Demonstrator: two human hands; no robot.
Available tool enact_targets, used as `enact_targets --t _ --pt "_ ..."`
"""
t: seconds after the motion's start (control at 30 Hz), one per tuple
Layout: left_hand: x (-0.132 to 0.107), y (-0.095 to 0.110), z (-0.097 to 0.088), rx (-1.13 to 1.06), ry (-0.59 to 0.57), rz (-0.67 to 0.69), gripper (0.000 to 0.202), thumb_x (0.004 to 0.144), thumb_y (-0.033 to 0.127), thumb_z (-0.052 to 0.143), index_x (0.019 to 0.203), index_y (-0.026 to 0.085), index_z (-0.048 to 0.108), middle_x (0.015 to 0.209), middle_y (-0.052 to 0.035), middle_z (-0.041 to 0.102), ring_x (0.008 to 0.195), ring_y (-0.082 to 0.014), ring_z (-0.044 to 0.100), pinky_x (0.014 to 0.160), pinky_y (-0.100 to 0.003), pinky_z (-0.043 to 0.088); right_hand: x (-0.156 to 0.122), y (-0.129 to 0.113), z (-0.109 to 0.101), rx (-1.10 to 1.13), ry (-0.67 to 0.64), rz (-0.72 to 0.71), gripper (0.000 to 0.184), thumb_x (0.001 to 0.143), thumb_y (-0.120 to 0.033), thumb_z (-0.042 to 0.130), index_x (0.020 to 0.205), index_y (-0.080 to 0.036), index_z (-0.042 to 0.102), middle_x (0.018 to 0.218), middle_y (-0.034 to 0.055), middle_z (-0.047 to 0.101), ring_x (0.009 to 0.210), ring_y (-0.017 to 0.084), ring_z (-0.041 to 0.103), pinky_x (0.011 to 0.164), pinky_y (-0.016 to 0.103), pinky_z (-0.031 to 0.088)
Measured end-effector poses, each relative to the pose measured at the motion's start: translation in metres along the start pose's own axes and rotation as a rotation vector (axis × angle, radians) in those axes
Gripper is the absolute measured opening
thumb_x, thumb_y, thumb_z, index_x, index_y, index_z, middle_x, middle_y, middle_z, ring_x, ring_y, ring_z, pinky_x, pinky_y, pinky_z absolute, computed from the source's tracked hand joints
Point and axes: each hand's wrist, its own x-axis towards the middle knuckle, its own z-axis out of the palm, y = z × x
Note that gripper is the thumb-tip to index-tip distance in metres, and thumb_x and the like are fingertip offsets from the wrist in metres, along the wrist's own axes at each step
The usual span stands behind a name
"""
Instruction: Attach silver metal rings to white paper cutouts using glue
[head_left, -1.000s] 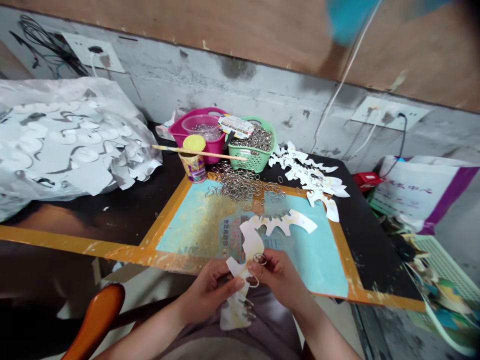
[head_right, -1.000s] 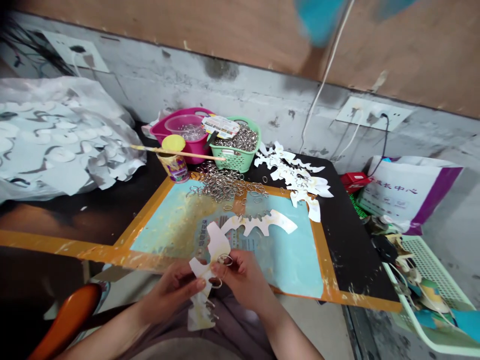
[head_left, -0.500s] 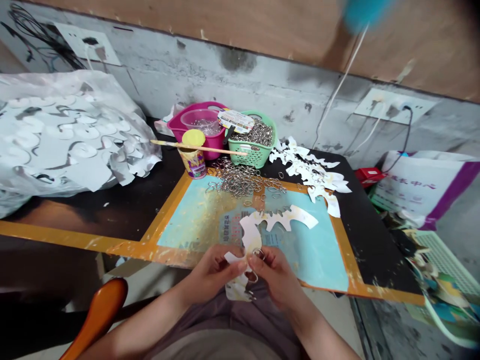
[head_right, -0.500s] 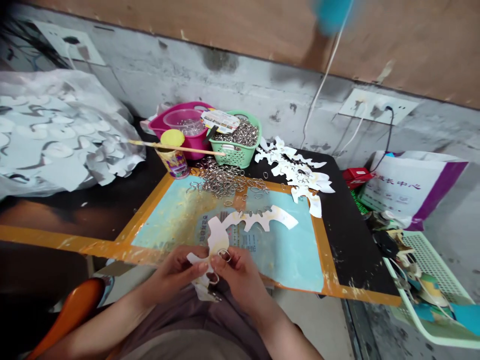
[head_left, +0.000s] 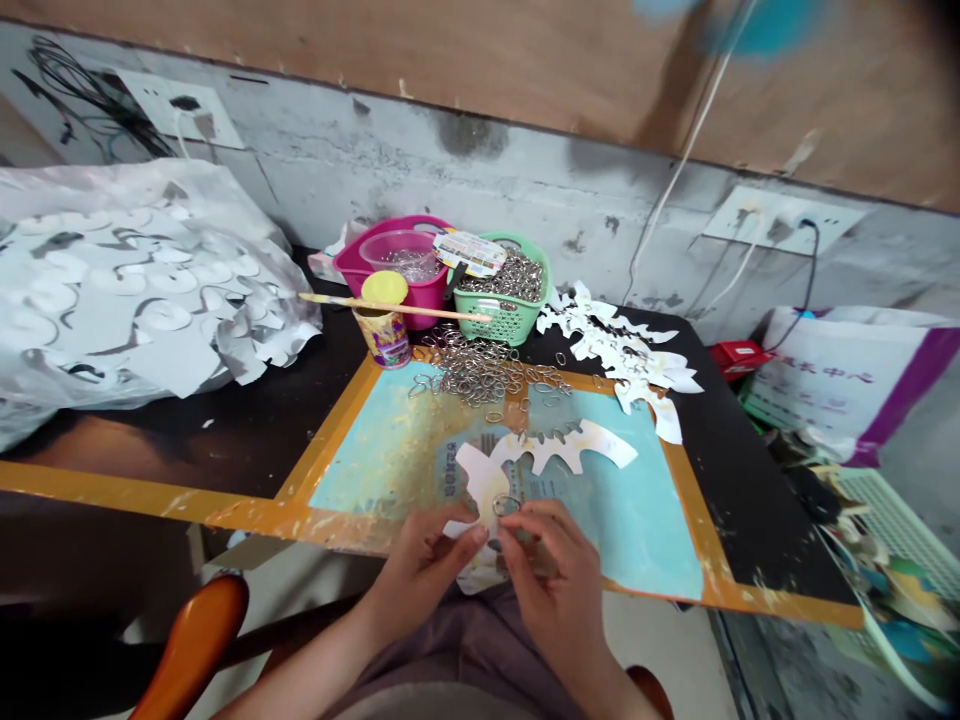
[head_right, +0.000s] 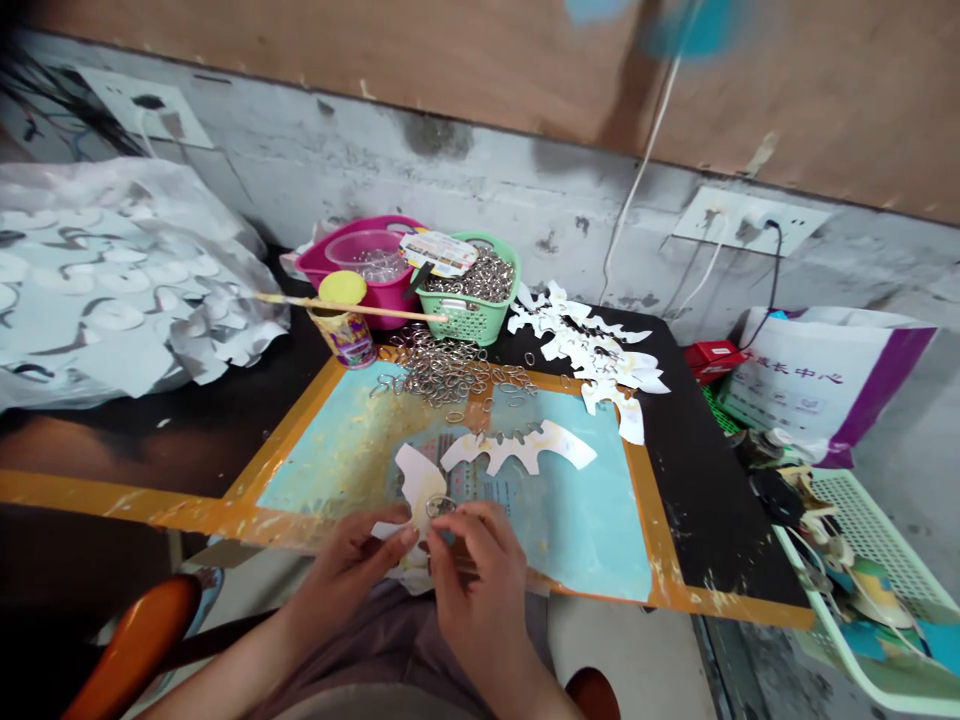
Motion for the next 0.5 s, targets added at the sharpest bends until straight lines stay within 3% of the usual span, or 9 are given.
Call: enact_targets --t 0.13,0.23,0.3,0.37,0.43,0.5 --pt "0.002 0.009 0.0 0.104 -0.038 0.077 0.036 0.09 0.049 0.066 0.081 0.015 0.067 0.067 0.0008 0.056 0.057 -0.0103 0.047 0.05 -0.019 0.037 0.002 -0.001 0.005 0.158 0.004 0.268 0.016 0.09 -0.034 0.067 0.082 -0.02 0.064 0.077 0.0034 0.065 0.068 0.016 0.06 0.061 0.025 0.049" --pt "0.005 0.014 -0.005 0.147 -0.105 0.084 0.039 0.093 0.049 0.062 0.076 0.014 0.065 0.065 0.0003 0.054 0.059 -0.0113 0.047 0.053 -0.02 0.036 0.007 0.006 0.003 0.4 -0.059 0.433 0.027 0.082 -0.041 0.077 0.09 -0.019 0.064 0.077 0.0015 0.066 0.067 0.015 0.06 0.061 0.025 0.05" --pt "0.008 0.017 -0.007 0.156 -0.176 0.079 0.042 0.094 0.05 0.06 0.075 0.013 0.064 0.065 0.0001 0.054 0.059 -0.0113 0.046 0.053 -0.021 0.034 0.011 0.011 0.001 0.527 -0.184 0.467 0.031 0.078 -0.043 0.08 0.09 -0.018 0.066 0.075 0.0003 0.066 0.067 0.014 0.06 0.061 0.024 0.049" --pt "0.011 0.02 -0.009 0.146 -0.239 0.073 0.047 0.093 0.053 0.059 0.069 0.013 0.062 0.06 0.0016 0.051 0.056 -0.01 0.043 0.05 -0.02 0.03 0.014 0.014 -0.002 0.559 -0.297 0.453 0.03 0.078 -0.043 0.081 0.079 -0.016 0.066 0.069 -0.0015 0.062 0.063 0.013 0.057 0.059 0.024 0.047" --pt "0.013 0.021 -0.01 0.079 -0.285 0.052 0.051 0.089 0.06 0.062 0.067 0.014 0.06 0.059 0.0027 0.049 0.054 -0.0093 0.042 0.05 -0.02 0.03 0.017 0.015 -0.004 0.527 -0.353 0.419 0.029 0.079 -0.042 0.08 0.073 -0.016 0.067 0.066 -0.0016 0.062 0.062 0.012 0.056 0.06 0.024 0.047" --pt "0.013 0.022 -0.011 -0.008 -0.32 0.002 0.05 0.079 0.063 0.072 0.076 0.015 0.061 0.063 0.0031 0.052 0.054 -0.0093 0.042 0.05 -0.02 0.032 0.02 0.015 -0.006 0.479 -0.369 0.41 0.025 0.08 -0.039 0.079 0.079 -0.016 0.071 0.071 -0.0001 0.066 0.066 0.014 0.059 0.064 0.026 0.048"
